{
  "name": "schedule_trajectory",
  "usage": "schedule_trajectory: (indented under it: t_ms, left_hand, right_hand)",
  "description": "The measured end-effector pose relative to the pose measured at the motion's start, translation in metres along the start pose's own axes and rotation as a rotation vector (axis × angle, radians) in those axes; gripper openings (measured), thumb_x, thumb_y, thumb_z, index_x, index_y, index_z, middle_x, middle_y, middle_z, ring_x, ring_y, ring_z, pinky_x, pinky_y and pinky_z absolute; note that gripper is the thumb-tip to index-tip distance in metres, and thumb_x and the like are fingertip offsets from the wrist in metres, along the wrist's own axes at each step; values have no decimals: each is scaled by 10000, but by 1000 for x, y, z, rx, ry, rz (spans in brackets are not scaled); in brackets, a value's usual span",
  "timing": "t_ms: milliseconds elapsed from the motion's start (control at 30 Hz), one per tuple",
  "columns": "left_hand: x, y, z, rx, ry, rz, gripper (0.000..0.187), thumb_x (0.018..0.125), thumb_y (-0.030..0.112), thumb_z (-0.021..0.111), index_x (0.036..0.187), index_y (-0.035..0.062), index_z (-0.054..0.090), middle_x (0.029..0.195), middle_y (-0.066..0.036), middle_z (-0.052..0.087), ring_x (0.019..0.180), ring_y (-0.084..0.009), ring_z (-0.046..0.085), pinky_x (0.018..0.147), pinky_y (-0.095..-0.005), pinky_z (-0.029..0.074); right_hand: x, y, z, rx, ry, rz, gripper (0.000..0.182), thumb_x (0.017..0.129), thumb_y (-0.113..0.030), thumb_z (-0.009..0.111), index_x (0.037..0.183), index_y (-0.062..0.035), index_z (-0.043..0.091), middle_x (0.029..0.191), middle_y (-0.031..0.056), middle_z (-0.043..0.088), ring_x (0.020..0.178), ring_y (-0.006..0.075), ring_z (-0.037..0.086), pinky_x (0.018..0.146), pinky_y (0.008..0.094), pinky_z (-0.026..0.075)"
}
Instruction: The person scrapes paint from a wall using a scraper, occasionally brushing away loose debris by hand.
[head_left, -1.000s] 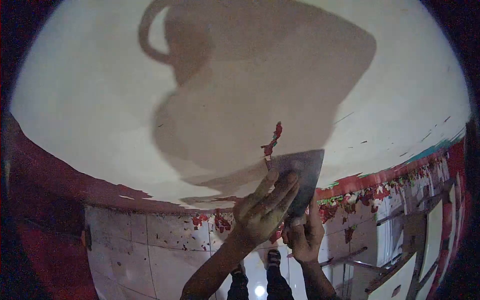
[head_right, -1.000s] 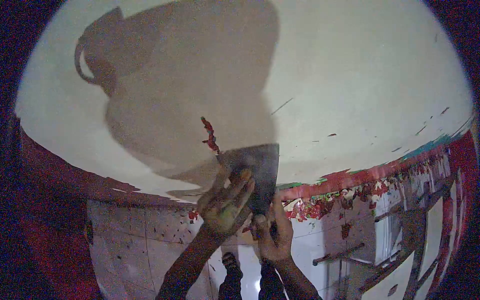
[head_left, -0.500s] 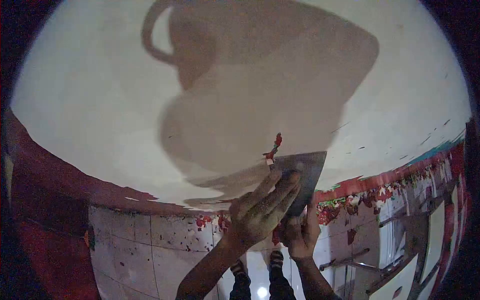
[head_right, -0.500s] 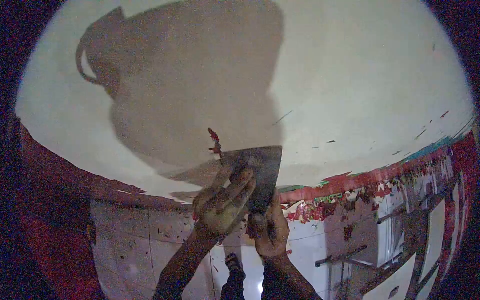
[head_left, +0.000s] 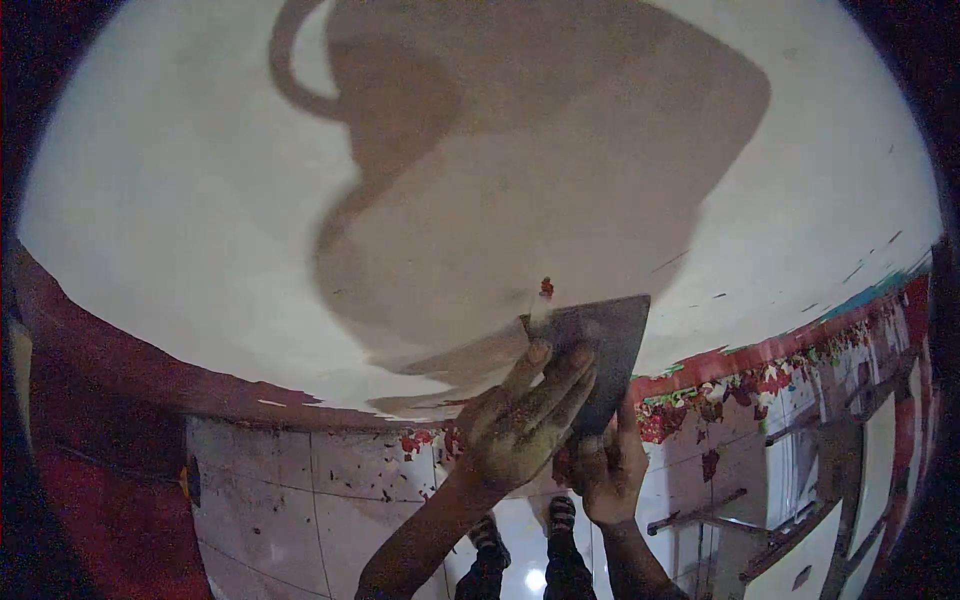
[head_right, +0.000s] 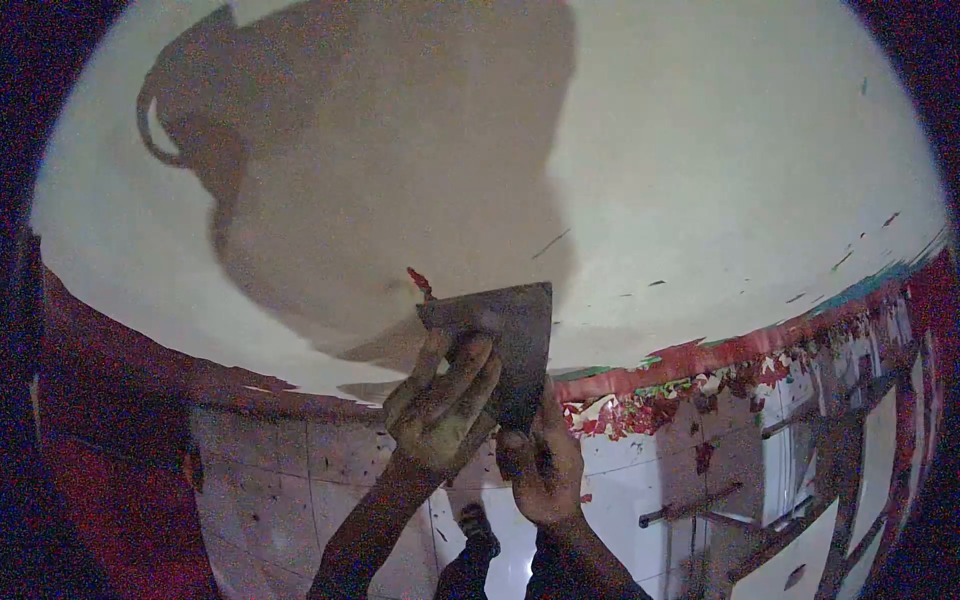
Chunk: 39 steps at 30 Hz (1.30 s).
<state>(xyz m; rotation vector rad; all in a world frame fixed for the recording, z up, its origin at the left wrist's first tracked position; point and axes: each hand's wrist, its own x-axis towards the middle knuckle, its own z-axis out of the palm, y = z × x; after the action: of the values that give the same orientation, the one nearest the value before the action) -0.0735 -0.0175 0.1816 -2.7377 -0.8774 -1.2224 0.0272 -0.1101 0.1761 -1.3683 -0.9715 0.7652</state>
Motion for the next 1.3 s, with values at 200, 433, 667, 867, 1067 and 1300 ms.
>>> schedule_trajectory:
  t_ms: [200,433,667,867,1067,1300]
  left_hand:
    - [-4,2,11,31,33,0,337,707,117,651,1041,150,654,1243,20,530,1212,-165,431,825,-231,471]
    - [5,-5,-15,117,-174,119,394,769,207,582,1158,143,576,1314,-34,456,1254,-220,368,906,-301,412]
    - [-10,0,6,-628,-75,-360,369,727,80,641,1095,91,616,1279,-19,498,1164,-190,483,874,-233,457]
    - [-11,6,13,-945,-42,-662,345,735,56,610,1079,77,621,1253,-30,521,1169,-194,480,899,-244,447]
    - [5,2,-7,198,-114,87,323,759,144,572,1076,138,632,1243,-1,529,1211,-167,431,911,-245,443]
    - [8,-8,-9,-131,-73,3,306,754,129,586,1053,141,647,1221,13,547,1185,-169,458,837,-240,476]
  right_hand:
    - [-5,16,-3,147,3,14,611,915,-255,462,1376,33,181,786,32,559,561,69,463,496,219,401]
    - [-6,8,4,196,-7,95,590,910,-207,465,1381,15,188,797,40,556,565,66,454,498,220,391]
    - [-6,14,2,68,-7,-67,589,923,-284,444,1387,-18,198,826,29,561,557,78,457,493,227,404]
    - [-4,7,2,98,3,27,594,927,-298,431,1390,-16,187,751,25,553,552,58,449,486,206,395]
    - [2,9,10,59,63,-57,611,911,-245,458,1378,26,171,708,14,518,540,67,441,483,218,392]
    - [-4,15,16,124,13,-32,591,918,-185,413,1382,36,121,703,18,504,540,68,441,493,216,387]
